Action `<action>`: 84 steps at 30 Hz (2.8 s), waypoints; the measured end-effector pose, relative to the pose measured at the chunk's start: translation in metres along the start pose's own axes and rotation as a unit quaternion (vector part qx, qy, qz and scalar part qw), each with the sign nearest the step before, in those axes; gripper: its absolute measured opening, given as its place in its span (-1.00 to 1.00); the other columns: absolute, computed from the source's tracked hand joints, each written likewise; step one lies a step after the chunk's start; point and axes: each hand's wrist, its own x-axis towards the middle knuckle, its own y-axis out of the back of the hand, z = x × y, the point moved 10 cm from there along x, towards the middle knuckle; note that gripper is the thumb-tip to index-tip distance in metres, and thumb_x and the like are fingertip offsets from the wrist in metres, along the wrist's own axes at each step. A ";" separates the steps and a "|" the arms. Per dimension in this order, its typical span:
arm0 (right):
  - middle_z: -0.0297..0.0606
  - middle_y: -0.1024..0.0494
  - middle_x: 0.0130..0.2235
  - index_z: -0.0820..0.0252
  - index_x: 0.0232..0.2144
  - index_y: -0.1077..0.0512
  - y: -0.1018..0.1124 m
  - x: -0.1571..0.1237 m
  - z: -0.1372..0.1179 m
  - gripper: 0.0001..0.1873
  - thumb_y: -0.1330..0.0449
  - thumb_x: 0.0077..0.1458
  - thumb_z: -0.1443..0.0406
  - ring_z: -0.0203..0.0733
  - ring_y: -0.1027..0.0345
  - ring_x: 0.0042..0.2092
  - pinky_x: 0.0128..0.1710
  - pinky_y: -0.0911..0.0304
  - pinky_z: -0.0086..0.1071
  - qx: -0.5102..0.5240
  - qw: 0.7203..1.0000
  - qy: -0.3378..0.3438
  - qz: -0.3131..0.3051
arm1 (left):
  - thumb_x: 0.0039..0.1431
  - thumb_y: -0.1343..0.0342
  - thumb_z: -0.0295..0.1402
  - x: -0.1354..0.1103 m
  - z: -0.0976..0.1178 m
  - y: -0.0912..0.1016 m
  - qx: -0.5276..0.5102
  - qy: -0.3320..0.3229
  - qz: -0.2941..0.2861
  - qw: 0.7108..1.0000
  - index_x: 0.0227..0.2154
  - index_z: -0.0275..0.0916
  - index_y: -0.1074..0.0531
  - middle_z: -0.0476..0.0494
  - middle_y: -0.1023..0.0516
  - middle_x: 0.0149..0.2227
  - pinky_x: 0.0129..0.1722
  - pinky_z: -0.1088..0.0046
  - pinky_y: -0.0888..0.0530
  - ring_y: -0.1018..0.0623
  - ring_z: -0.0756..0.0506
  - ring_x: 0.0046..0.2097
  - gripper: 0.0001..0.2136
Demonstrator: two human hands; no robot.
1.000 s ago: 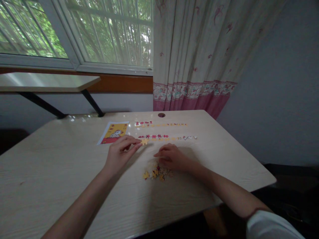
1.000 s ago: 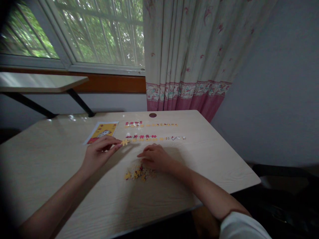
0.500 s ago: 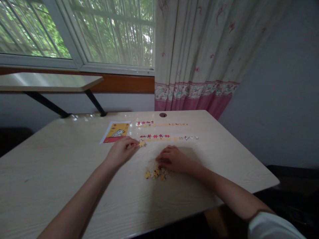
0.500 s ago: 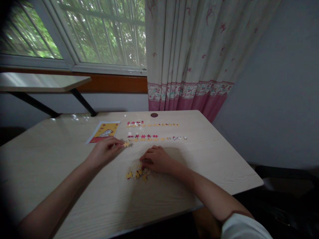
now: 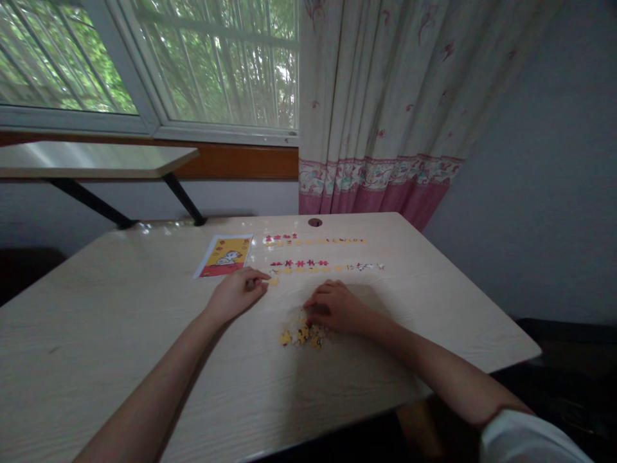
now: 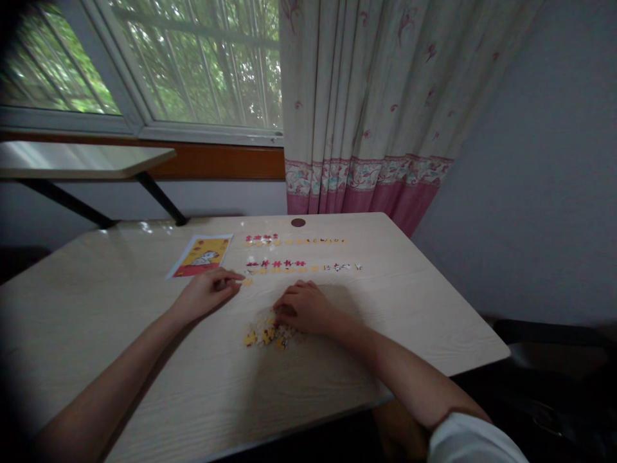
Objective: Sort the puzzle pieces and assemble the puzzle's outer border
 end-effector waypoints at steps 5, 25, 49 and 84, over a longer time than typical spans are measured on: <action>-0.30 -0.53 -0.26 0.14 -0.30 -0.49 -0.001 0.000 0.001 -0.83 -0.21 0.04 0.22 -0.26 -0.32 -0.19 -0.08 -0.09 -0.34 0.005 1.000 -0.005 -0.002 | 0.11 0.03 -0.19 0.001 0.007 -0.003 0.023 -0.008 0.000 1.000 -0.29 -0.23 -0.50 -0.13 -0.50 -0.34 -0.35 0.43 -0.35 -0.47 -0.09 -0.34 -0.71; -0.31 -0.50 -0.48 0.25 -0.41 -0.50 0.000 -0.001 0.041 -0.79 -0.14 0.06 0.23 -0.37 -0.26 -0.49 -0.50 -0.14 -0.48 0.302 0.929 -0.206 0.055 | 0.14 -0.04 -0.32 -0.022 0.105 -0.005 -0.157 -0.136 0.026 0.978 -0.44 -0.23 -0.44 -0.07 -0.44 -0.42 -0.38 0.46 -0.33 -0.41 -0.02 -0.36 -0.87; -0.27 -0.53 -0.40 0.13 -0.43 -0.47 0.097 -0.031 0.020 -0.81 -0.10 0.13 0.22 -0.25 -0.35 -0.32 -0.23 -0.18 -0.33 -0.025 0.926 -0.057 0.373 | 0.08 -0.05 -0.17 -0.015 0.070 -0.035 -0.309 0.041 -0.009 0.950 -0.38 -0.28 -0.47 -0.10 -0.51 -0.47 -0.48 0.48 -0.33 -0.43 -0.03 -0.46 -0.74; -0.33 -0.53 -0.35 0.14 -0.36 -0.50 -0.011 0.064 0.050 -0.83 -0.16 0.06 0.21 -0.27 -0.34 -0.27 -0.21 -0.12 -0.40 -0.006 0.988 -0.141 0.055 | 0.26 0.15 -0.32 -0.061 0.083 -0.021 0.038 -0.182 -0.111 0.976 -0.25 -0.18 -0.38 -0.09 -0.48 -0.26 -0.25 0.46 -0.41 -0.49 -0.06 -0.23 -0.80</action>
